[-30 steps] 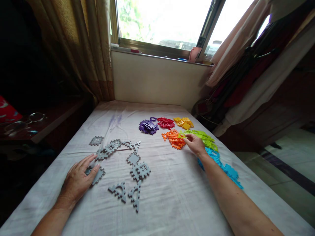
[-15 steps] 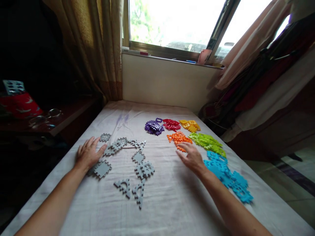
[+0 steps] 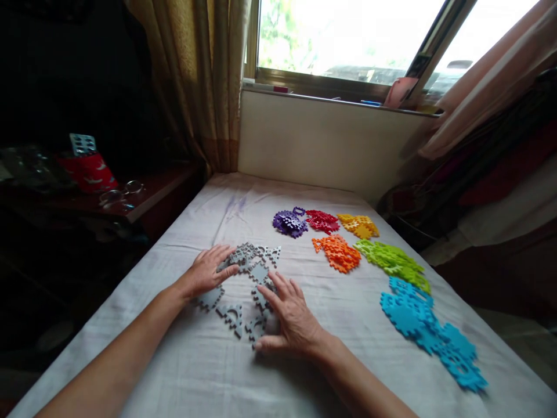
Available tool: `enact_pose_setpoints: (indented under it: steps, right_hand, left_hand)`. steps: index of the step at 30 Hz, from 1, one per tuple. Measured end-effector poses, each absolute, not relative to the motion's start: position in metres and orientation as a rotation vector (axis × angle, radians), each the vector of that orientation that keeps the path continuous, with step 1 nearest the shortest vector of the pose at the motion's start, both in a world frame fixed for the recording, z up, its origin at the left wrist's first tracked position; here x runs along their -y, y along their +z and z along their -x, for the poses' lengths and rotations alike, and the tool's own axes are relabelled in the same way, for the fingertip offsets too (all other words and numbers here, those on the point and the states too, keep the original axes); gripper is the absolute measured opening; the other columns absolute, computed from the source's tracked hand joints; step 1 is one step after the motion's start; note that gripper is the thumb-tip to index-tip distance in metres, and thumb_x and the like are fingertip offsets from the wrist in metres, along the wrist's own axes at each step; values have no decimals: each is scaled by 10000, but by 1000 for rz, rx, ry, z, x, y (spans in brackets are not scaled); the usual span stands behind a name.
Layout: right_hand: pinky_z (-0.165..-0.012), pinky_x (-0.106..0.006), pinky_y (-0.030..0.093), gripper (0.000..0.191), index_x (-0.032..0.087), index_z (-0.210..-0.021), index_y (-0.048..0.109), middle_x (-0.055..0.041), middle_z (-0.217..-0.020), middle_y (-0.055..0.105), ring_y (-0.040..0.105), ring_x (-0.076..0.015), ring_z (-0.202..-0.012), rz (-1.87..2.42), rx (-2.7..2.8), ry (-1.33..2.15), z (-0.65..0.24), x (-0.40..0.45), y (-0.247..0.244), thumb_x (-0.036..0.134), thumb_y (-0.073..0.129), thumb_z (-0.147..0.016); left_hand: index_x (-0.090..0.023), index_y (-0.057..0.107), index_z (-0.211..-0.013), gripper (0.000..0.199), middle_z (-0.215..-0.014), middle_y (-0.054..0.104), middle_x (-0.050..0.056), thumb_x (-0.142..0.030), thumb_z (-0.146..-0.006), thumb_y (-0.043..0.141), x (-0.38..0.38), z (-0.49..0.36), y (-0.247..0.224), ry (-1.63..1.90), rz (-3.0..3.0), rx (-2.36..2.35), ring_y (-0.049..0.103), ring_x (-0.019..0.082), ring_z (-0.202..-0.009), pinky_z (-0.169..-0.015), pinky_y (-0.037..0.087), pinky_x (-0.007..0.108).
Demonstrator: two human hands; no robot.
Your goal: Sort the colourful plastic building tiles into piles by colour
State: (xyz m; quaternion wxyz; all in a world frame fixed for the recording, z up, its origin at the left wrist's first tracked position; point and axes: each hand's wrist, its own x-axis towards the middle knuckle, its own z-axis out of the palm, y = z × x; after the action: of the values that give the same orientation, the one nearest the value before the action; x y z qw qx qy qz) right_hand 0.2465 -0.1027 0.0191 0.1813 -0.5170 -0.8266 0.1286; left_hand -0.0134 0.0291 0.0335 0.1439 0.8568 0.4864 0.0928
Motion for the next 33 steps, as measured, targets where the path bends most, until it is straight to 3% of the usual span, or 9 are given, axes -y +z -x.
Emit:
enact_pose_setpoints:
  steps: [3,8,13,18,29,33]
  right_hand:
    - [-1161,-626,203,1012,264,-1472,469,-200,-1592,309,257,-400,-1470,1479,2400,365,-237,105,20,768,724,-632]
    - [-1137,-581,287,722,222,-1390,564,-194,-1520,435,382,-368,-1407,1678,2169,230,-214,71,18,568,725,-777]
    - [-1065,-435,416,419,196,-1287,635,-150,-1397,571,525,-277,-1279,1683,1804,130,-225,52,6,349,581,-900]
    - [-1017,-392,433,379,244,-1208,671,-79,-1290,657,578,-239,-1190,1760,1663,132,-266,66,2,242,593,-837]
    - [-942,-377,380,404,255,-1147,674,-74,-1178,688,580,-253,-1095,1803,1831,96,-260,80,16,413,733,-780]
    - [-922,-376,376,376,239,-1132,668,-80,-1128,686,577,-253,-1043,1824,1820,64,-254,81,16,391,718,-792]
  left_hand:
    - [-272,313,-1542,893,-1619,286,129,-738,-801,487,4,40,35,136,-2483,-1527,233,363,-1495,-1163,217,613]
    - [-297,233,-1566,1080,-1632,247,137,-705,-669,675,49,34,16,98,-2529,-1553,199,386,-1501,-1180,164,615]
    - [-283,301,-1545,932,-1634,246,141,-638,-755,646,57,-13,0,448,-2599,-1561,233,356,-1495,-1181,193,584]
    - [-251,485,-1437,593,-1553,411,144,-484,-894,535,41,-29,3,755,-2574,-1646,345,317,-1443,-1172,231,576]
    - [-249,590,-1313,435,-1501,471,149,-375,-901,528,29,-36,2,906,-2470,-1833,436,301,-1387,-1121,339,560]
    - [-246,609,-1281,421,-1469,501,140,-370,-884,543,27,-32,-2,1016,-2510,-1748,473,304,-1355,-1103,385,513]
